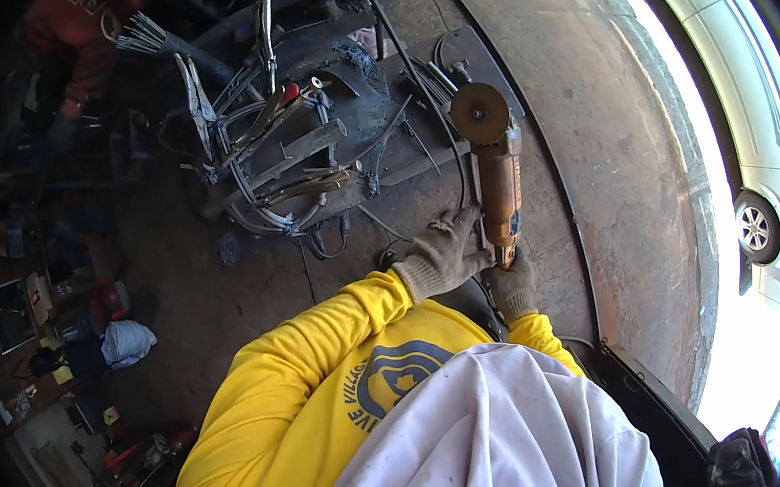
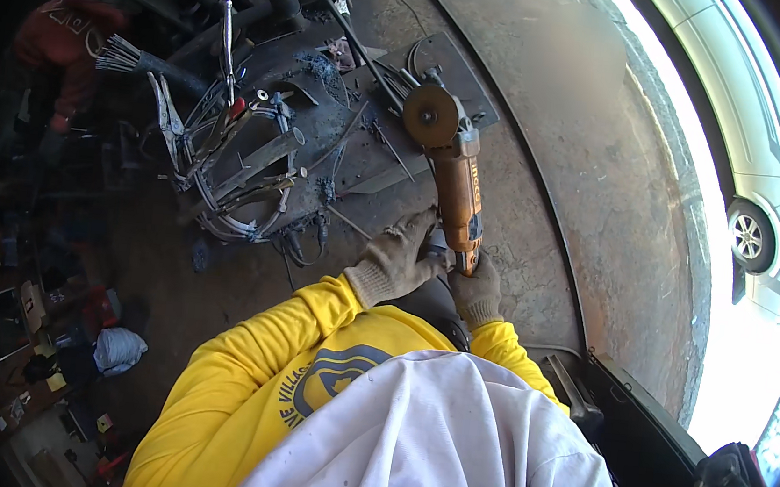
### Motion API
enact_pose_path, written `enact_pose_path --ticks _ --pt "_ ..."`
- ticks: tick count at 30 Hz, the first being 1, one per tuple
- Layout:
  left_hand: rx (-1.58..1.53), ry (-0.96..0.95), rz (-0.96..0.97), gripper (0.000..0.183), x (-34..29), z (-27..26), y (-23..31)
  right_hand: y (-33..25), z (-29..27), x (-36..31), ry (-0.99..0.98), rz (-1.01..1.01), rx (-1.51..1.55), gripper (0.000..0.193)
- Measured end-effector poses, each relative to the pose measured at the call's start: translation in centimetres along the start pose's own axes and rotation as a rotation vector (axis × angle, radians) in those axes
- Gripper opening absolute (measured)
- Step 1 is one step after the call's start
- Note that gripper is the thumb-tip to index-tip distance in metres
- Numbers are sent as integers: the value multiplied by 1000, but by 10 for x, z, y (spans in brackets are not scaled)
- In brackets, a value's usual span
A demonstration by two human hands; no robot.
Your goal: The person uses an angle grinder to smooth edges on a metal frame assembly held by several locking pliers. The person then adjusts a small metal component within the frame by hand and with a hammer before continuing to grind different sections of the metal structure.
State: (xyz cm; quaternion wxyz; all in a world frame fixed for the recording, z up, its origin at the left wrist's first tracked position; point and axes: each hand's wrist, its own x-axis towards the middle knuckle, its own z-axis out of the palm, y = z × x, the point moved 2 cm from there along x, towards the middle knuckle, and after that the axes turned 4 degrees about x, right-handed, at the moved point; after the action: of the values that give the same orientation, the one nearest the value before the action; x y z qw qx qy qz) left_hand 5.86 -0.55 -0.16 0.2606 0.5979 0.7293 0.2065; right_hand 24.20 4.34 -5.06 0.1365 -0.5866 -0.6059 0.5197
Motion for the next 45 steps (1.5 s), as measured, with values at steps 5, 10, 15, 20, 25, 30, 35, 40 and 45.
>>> enact_pose_path --ticks 5,10,15,20,25,30,35,40,45 --pt "-779 291 74 88 40 -37 74 -39 -2 -34 290 -196 88 45" --pt "-1077 310 -168 60 55 -70 83 -91 -21 -69 199 -218 -20 57" --pt "-1109 285 125 52 35 -87 67 -116 -32 -67 -422 -119 790 61" --pt "-1177 167 140 55 24 -91 67 -124 -29 -81 -509 -56 633 49" --pt "-1219 218 165 56 22 -77 58 -120 -20 -80 -338 2 470 43" --pt "-1167 291 147 53 17 -73 63 -116 -21 -81 -352 -2 439 43" --pt "-1143 251 171 55 10 -83 70 -117 -30 -84 -422 -113 532 47" --pt "-1044 347 187 52 5 -84 72 -112 -26 -82 -425 -50 450 48" --pt "-1001 350 132 54 6 -77 65 -107 -24 -80 -405 -44 429 43"
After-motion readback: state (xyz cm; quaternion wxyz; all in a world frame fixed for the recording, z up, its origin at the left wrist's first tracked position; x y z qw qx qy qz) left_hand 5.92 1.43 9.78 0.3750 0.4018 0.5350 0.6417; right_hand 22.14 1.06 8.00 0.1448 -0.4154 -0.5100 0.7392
